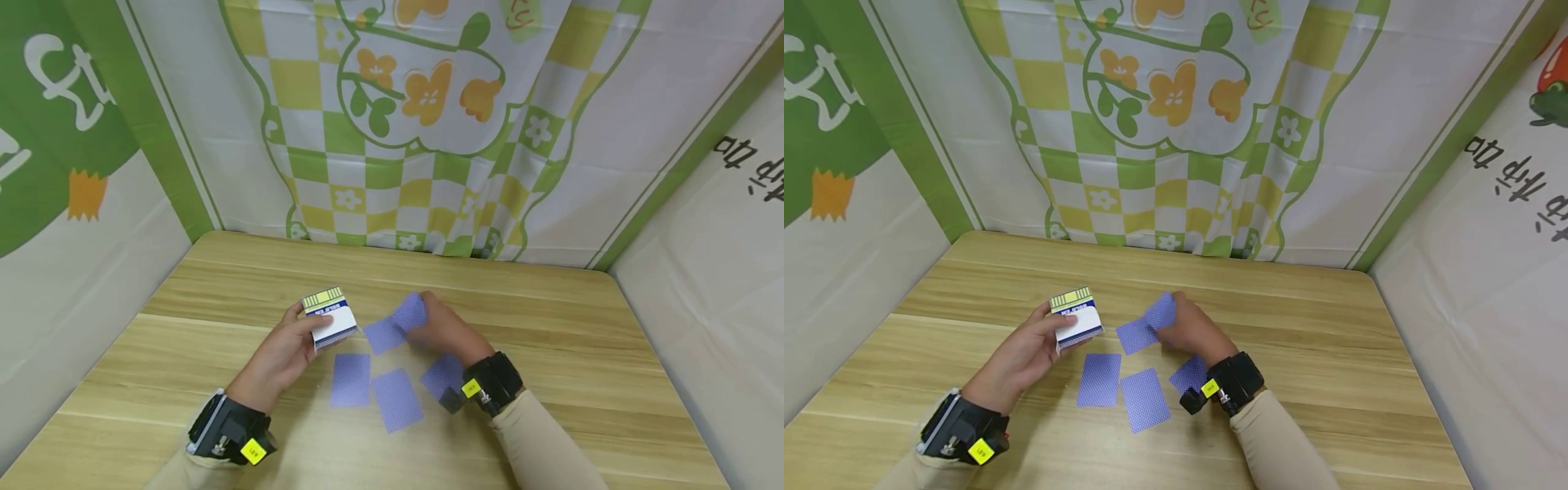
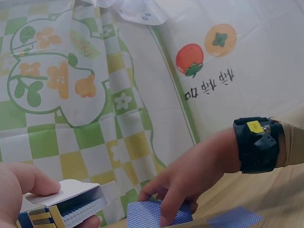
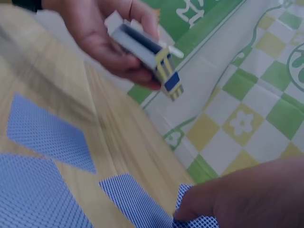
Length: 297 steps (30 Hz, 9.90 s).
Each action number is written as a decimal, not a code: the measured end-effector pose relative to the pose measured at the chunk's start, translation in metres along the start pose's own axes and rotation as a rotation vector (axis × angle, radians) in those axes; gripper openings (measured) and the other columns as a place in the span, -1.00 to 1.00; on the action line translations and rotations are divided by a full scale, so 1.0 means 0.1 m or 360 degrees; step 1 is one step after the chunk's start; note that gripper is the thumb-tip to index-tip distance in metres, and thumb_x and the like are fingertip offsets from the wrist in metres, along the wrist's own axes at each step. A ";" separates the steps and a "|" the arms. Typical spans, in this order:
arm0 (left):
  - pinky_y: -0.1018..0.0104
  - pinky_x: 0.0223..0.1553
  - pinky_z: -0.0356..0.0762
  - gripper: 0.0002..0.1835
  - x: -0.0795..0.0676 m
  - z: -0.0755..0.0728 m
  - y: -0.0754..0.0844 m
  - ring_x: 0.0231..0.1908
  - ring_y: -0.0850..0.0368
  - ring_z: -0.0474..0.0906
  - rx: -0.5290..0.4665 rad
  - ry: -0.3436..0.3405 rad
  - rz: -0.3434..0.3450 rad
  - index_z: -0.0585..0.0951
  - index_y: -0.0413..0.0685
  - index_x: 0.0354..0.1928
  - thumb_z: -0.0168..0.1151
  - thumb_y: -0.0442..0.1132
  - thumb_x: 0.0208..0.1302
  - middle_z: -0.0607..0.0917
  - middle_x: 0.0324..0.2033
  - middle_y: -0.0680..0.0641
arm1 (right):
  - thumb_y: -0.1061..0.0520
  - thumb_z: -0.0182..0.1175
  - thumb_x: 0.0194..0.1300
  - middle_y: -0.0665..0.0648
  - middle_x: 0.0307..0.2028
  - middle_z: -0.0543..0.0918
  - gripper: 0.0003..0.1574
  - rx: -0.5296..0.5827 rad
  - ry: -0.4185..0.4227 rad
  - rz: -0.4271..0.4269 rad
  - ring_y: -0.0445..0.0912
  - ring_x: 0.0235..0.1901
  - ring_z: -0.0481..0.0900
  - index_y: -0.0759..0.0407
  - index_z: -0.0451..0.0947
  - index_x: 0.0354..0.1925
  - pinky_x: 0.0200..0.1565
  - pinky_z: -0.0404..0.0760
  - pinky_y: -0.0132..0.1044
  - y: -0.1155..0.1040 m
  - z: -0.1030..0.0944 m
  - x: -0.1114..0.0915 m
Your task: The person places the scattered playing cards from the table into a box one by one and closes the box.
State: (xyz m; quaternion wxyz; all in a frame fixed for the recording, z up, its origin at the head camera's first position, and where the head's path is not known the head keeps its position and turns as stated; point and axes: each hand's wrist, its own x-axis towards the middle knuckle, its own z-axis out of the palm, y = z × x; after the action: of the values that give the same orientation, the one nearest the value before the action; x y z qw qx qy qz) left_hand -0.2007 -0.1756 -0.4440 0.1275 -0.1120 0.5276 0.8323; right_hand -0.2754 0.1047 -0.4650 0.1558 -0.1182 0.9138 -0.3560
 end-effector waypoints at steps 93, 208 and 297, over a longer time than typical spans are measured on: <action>0.40 0.04 0.64 -0.09 -0.02 0.07 -0.01 -0.06 0.25 0.65 -0.0064 0.0025 0.0015 -0.26 0.02 0.57 0.08 -0.41 0.42 0.35 0.31 -0.21 | 0.14 0.32 0.35 0.17 0.12 0.60 -0.42 -0.0279 0.0075 -0.0514 0.03 0.14 0.56 0.17 0.48 0.30 0.17 0.58 -0.10 -0.16 0.22 0.00; 0.48 -0.06 0.57 -0.12 -0.01 0.05 -0.05 -0.05 0.27 0.61 0.0095 0.0052 0.0013 -0.17 0.00 0.55 0.15 -0.35 0.40 0.52 0.14 -0.01 | -0.08 0.18 0.46 0.19 -0.31 0.71 -0.58 0.1169 -0.0823 -0.0205 -0.08 -0.47 0.68 0.14 0.55 0.12 -0.34 0.73 -0.19 -0.40 0.53 -0.48; 0.32 0.12 0.62 -0.12 -0.03 0.06 -0.01 -0.01 0.19 0.64 -0.0021 -0.0021 -0.0017 -0.21 0.05 0.58 0.05 -0.43 0.41 0.28 0.39 -0.24 | 0.16 0.63 -0.09 0.00 0.23 0.52 -0.08 -0.1187 -0.0529 -0.0834 -0.03 0.25 0.45 -0.03 0.51 0.27 0.26 0.53 -0.13 0.29 -0.35 -0.65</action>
State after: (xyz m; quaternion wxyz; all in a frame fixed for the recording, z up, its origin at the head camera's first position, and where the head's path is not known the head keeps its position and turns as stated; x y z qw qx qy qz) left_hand -0.1973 -0.1701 -0.4415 0.1347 -0.1100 0.5206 0.8359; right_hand -0.2310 0.1684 -0.4479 0.1517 -0.4474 0.8813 -0.0077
